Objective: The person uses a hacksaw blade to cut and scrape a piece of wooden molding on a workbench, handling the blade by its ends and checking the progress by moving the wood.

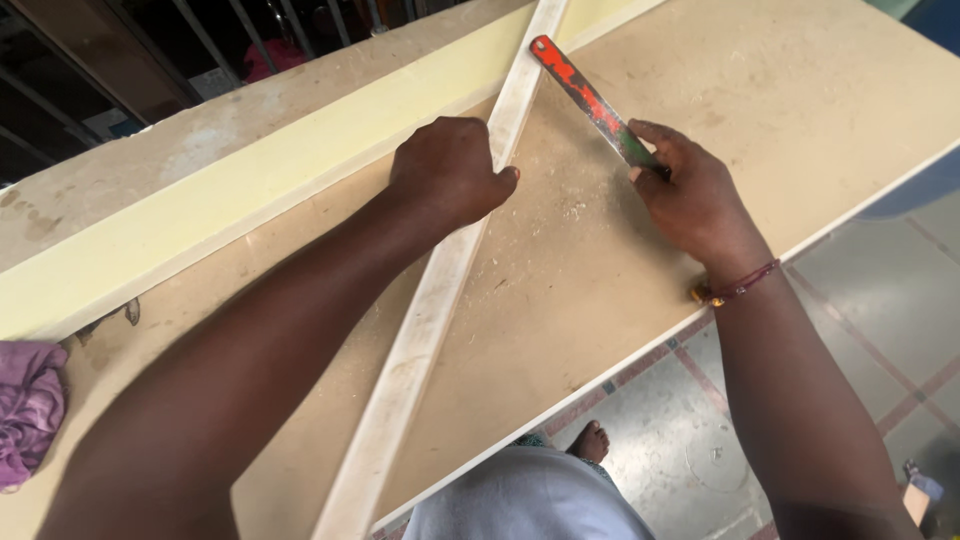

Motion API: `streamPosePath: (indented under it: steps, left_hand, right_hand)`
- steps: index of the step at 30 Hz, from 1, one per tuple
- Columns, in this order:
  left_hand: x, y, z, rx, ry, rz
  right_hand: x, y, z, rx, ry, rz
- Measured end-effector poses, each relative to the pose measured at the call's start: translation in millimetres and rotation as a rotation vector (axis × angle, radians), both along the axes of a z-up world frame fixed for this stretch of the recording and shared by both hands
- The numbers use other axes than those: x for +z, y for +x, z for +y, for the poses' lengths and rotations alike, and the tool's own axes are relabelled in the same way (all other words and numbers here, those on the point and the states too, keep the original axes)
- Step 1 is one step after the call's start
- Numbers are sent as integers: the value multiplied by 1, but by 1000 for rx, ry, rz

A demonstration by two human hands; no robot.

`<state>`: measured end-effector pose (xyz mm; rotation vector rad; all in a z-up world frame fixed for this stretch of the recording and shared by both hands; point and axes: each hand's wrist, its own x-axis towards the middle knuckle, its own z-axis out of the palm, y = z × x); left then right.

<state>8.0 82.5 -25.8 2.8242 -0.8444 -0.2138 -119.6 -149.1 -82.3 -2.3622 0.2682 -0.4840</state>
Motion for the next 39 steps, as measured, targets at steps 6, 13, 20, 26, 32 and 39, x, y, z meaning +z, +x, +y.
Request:
streamPosePath:
  steps: [6, 13, 20, 26, 32, 39]
  left_hand:
    - [-18, 13, -4, -28, -170, -39]
    - [-21, 15, 16, -28, -220, -37]
    - [-28, 57, 74, -267, -507, -393]
    - [-37, 45, 83, -331, -284, -456]
    - [-23, 50, 92, -274, -287, -25]
    - [-32, 72, 92, -576, -354, -339]
  right_hand:
    - [14, -13, 20, -44, -127, -8]
    - [32, -25, 44, 47, -185, -120]
    - [38, 4, 54, 215, -125, -125]
    - [26, 24, 57, 241, -446, -91]
    - [3, 38, 46, 147, -652, -201]
    - [-16, 36, 55, 75, -597, -219]
